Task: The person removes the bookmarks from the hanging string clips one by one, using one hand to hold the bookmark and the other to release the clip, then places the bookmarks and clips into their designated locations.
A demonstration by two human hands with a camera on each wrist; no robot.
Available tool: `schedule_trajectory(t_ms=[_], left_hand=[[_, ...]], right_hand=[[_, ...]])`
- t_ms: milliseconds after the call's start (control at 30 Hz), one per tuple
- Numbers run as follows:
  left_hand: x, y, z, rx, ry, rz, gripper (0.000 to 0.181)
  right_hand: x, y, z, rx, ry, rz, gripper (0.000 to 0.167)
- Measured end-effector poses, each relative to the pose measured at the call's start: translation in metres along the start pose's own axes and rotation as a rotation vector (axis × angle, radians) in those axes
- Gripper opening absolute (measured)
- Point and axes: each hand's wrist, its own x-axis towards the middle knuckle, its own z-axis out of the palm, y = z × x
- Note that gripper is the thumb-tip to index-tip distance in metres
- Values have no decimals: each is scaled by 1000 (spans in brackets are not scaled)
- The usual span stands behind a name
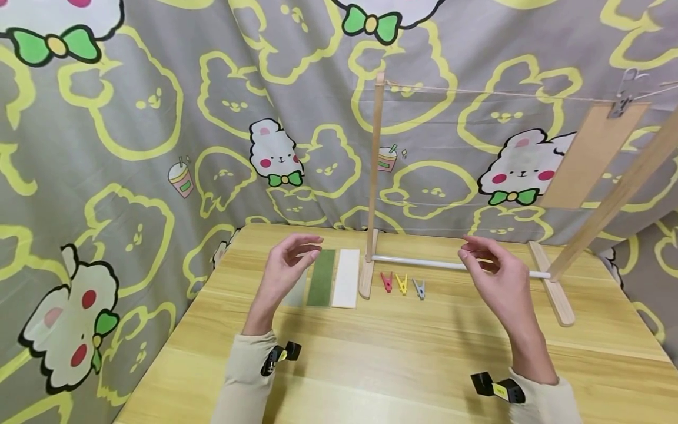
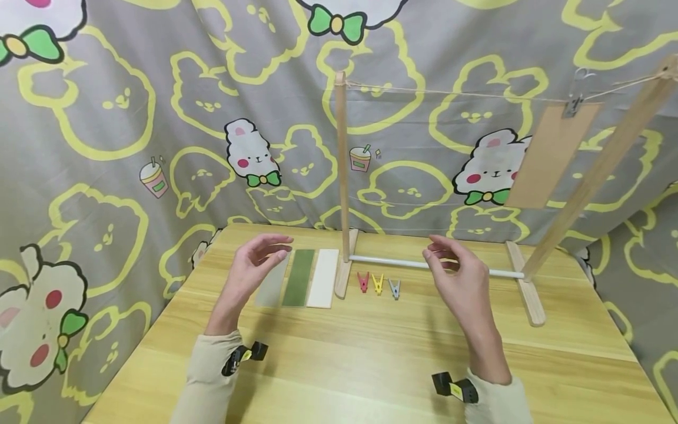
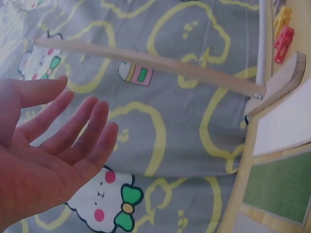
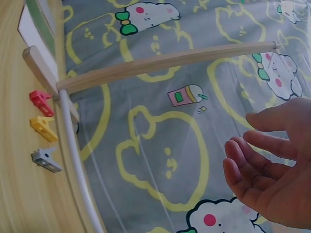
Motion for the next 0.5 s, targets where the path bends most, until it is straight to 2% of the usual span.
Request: schedule_trajectory(t_ms=[500], left_hand=[[1, 6, 33, -37, 4, 82, 26]], right_hand=[[1, -11, -14, 65, 55, -15, 31]])
